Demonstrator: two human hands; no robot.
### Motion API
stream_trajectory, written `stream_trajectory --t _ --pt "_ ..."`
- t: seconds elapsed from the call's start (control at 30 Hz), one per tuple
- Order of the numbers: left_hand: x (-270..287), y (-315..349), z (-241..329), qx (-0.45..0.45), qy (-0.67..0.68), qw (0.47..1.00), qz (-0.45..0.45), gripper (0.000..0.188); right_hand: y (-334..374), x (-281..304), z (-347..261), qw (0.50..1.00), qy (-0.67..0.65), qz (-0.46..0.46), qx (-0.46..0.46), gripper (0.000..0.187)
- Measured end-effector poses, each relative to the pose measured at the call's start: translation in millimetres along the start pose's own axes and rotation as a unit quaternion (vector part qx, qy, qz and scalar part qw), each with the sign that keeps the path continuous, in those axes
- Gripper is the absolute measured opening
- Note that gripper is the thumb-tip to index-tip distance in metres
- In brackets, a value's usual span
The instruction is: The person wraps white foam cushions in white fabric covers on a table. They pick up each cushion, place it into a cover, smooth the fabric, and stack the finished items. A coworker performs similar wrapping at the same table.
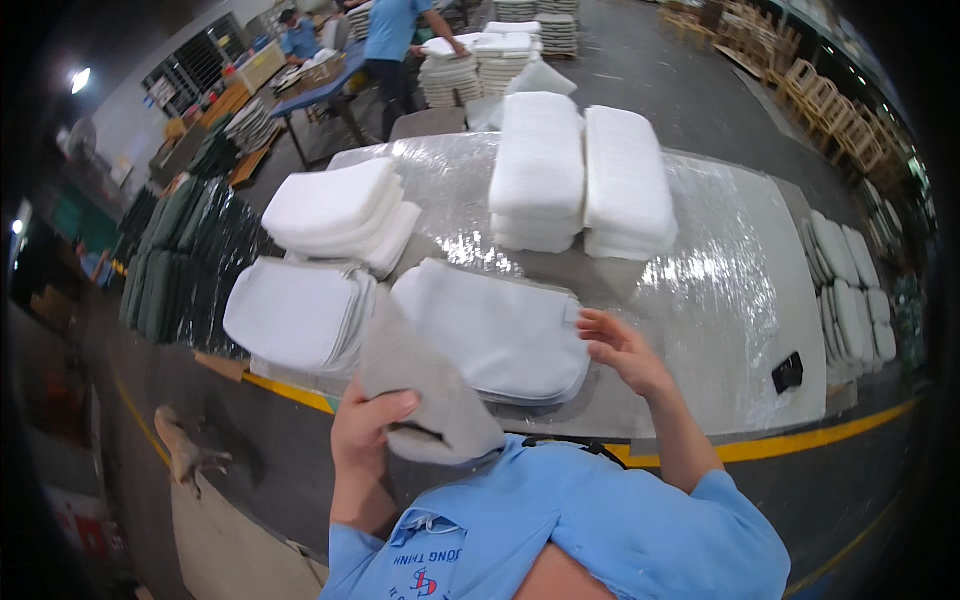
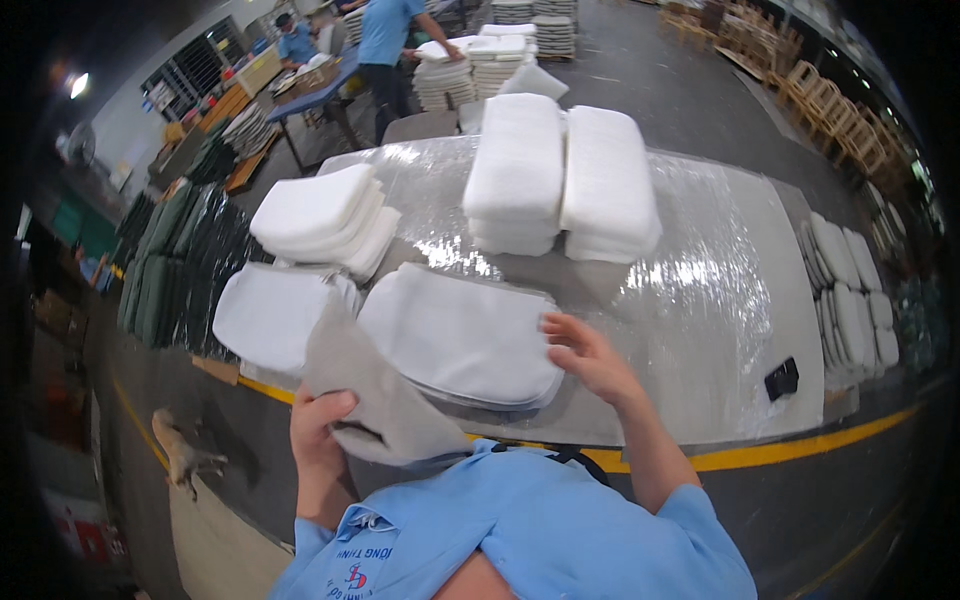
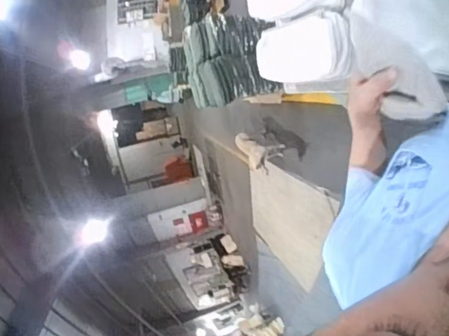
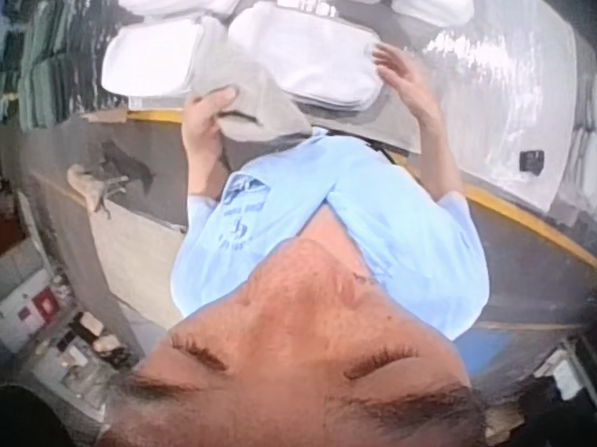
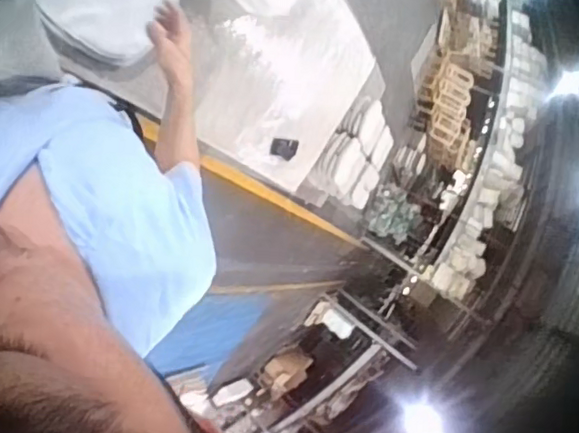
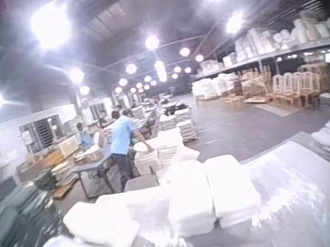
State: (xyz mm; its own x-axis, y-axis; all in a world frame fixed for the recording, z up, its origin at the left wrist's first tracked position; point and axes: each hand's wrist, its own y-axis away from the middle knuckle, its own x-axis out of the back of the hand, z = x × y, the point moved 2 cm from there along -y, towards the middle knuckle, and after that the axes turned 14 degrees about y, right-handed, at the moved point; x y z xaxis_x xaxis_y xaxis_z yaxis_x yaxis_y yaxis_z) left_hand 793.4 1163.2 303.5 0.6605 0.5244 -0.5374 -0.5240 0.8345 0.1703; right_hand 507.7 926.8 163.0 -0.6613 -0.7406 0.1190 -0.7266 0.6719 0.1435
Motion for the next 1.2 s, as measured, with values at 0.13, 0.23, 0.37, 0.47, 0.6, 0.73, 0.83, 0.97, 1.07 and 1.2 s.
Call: stream_trajectory --t 0.13,0.23,0.37,0.47,0.6,0.73,0.83,0.97,1.07,1.2 --pt "-86 -42 -9 0.047 -0.022 0.969 -0.242 0.047 12 -17 -78 0.977 -0.017 -0.082 0.194 0.054" --pt "-129 -58 -19 0.037 -0.047 0.947 -0.314 0.037 20 5 -95 0.965 -0.067 -0.112 0.229 0.044" --pt "-153 -78 -47 0.004 -0.072 0.947 -0.312 0.032 46 36 -112 0.971 -0.076 0.0 0.228 0.032" --pt "-162 -84 -63 0.027 -0.138 0.94 -0.311 0.029 56 50 -116 0.953 0.084 0.159 0.244 0.02" --pt "-165 -87 -92 0.111 -0.262 0.888 -0.362 0.028 57 63 -113 0.913 0.152 0.263 0.273 0.018" --pt "-138 -86 -150 0.169 -0.237 0.879 -0.377 0.04 51 62 -103 0.878 0.196 0.279 0.335 0.018" --pt "-128 -80 -174 0.249 -0.049 0.928 -0.274 0.045 46 74 -89 0.854 0.226 0.305 0.356 0.022" --pt "-132 -74 -178 0.261 0.09 0.94 -0.201 0.04 44 83 -46 0.883 0.231 0.338 0.229 0.037" --pt "-132 -78 -181 0.243 0.148 0.942 -0.179 0.038 43 71 -26 0.895 0.205 0.357 0.169 0.048" --pt "-126 -93 -179 0.213 0.262 0.923 -0.187 0.038 42 69 -17 0.88 0.221 0.387 0.162 0.045"
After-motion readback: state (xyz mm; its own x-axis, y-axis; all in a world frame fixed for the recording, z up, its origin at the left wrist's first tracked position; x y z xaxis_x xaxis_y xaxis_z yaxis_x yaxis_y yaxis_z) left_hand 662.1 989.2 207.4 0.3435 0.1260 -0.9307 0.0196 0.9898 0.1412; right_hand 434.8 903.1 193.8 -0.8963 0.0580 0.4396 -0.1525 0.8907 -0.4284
